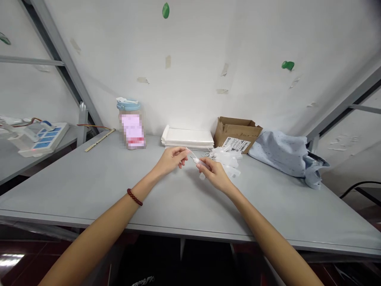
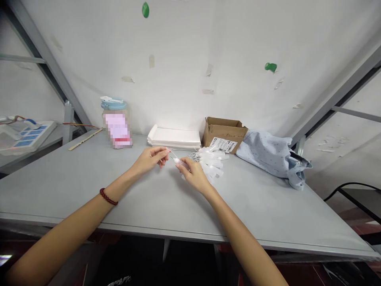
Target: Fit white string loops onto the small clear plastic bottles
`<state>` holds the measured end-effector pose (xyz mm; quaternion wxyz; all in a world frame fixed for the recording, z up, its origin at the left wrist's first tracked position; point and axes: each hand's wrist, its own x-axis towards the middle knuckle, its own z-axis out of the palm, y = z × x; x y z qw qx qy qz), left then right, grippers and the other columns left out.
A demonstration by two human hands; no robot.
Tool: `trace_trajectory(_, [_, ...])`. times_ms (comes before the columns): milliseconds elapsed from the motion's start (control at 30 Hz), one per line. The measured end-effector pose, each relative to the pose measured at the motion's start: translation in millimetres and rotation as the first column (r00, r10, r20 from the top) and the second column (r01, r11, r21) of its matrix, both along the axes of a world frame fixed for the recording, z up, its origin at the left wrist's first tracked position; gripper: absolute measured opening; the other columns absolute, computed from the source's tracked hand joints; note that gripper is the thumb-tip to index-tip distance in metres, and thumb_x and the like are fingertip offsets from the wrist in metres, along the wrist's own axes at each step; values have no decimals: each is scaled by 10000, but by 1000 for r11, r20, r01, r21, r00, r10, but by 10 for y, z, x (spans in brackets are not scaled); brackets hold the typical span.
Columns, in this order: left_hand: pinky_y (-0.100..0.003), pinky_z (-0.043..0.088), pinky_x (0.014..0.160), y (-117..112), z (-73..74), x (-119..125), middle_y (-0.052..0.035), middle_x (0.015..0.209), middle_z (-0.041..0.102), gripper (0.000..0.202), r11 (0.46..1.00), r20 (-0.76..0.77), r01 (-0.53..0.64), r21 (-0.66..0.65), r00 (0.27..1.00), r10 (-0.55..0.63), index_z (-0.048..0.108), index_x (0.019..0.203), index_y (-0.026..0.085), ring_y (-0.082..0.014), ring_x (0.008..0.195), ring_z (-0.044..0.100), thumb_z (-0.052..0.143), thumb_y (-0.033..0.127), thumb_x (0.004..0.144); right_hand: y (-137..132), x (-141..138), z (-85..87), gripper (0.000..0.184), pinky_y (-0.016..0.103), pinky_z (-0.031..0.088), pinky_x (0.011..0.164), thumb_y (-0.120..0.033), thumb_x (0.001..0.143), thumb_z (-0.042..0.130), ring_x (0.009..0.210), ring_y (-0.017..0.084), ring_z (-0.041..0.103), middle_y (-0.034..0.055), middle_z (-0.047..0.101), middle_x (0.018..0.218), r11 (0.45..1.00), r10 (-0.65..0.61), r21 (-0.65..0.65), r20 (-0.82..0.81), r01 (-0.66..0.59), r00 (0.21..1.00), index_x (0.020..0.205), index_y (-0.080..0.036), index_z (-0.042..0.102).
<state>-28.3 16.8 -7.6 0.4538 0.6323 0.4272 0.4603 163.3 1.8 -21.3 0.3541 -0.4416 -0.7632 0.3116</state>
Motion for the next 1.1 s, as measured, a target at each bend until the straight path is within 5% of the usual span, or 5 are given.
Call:
trace_trajectory(233, [-249, 482, 573, 35, 40, -160, -4, 675, 594, 312, 999, 115, 16, 35, 993, -20, 701, 949, 151, -106, 599, 544, 699, 371, 728, 12, 5, -40, 227, 249, 410, 570, -328, 874, 500, 650, 135, 556, 40, 651, 810, 990, -39, 137, 69, 29, 997, 978, -159, 612])
trace_trajectory(533, [-280, 499, 680, 41, 93, -268, -27, 730, 675, 221, 999, -44, 45, 15, 998, -44, 730, 843, 158, -127, 628, 608, 726, 336, 712, 63, 60, -101, 182, 280, 447, 606, -258, 867, 511, 725, 170, 583, 75, 645, 898, 915, -139, 394, 109, 85, 984, 1006, -181, 600])
trace_trajectory(867, [-300, 540, 728, 11, 22, -115, -46, 782, 714, 198, 995, 56, 104, 1, 993, -103, 713, 814, 139, -163, 742, 649, 740, 286, 684, 37, 35, -70, 185, 256, 442, 561, -280, 838, 544, 751, 170, 611, 66, 688, 949, 957, -127, 263, 2, 122, 992, 971, -179, 622])
trace_trajectory(1100, [-327, 542, 738, 5, -29, -48, -56, 796, 726, 225, 998, 130, 55, 1, 990, -55, 700, 810, 143, -178, 742, 663, 744, 317, 675, 26, 44, -62, 212, 260, 449, 573, -302, 846, 534, 748, 167, 613, 71, 691, 951, 943, -125, 312, 11, 115, 992, 991, -176, 624])
